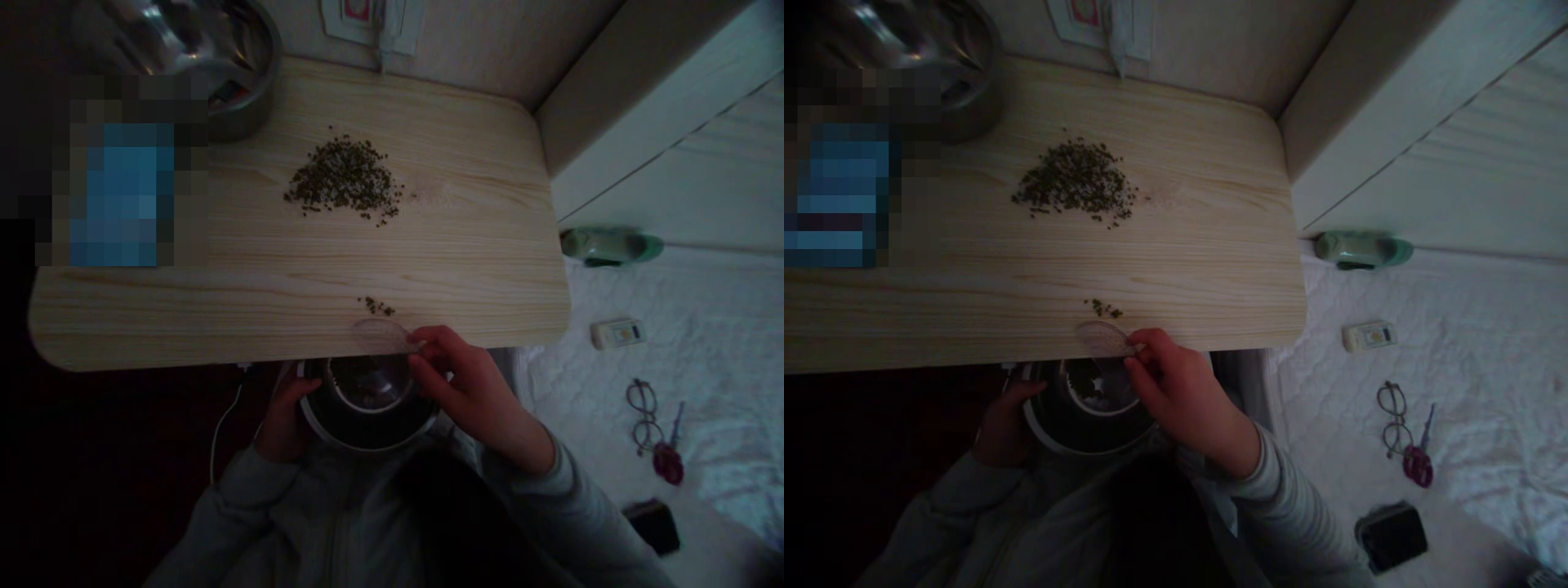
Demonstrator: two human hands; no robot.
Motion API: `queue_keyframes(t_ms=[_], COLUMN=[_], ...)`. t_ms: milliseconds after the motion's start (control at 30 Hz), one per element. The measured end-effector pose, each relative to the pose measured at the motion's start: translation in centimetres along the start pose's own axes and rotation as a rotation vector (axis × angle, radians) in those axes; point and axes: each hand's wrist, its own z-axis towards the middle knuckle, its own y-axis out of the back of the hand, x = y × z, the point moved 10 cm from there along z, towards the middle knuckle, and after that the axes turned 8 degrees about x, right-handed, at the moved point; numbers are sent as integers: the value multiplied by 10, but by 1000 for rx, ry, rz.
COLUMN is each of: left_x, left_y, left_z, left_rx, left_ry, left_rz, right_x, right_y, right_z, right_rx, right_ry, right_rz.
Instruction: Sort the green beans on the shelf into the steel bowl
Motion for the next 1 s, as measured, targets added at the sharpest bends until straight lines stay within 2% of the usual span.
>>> queue_keyframes(t_ms=[133,267,400,500,667,800,933,1000], left_x=[4,5,4,4,8,6,1,-7], left_y=[4,-7,-5,-1,-3,-2,-1,2], left_z=[2,0,-1,1,2,0,0,-1], left_rx=[6,85,66,60,67,30,13,-13], left_ry=[9,43,42,17,49,52,21,-55], left_rz=[-37,-104,-109,-98,-112,-78,-11,35], right_x=[9,17,9,2,-4,-7,-13,-16], right_y=[-12,-20,-20,-23,-27,-30,-32,-31], right_z=[6,13,13,8,0,-3,-7,-9], right_rx=[-40,-88,-139,-138,-145,-150,-164,-174], right_ry=[19,61,17,-23,-70,-71,-75,-91], right_rz=[34,22,14,66,135,184,210,203])
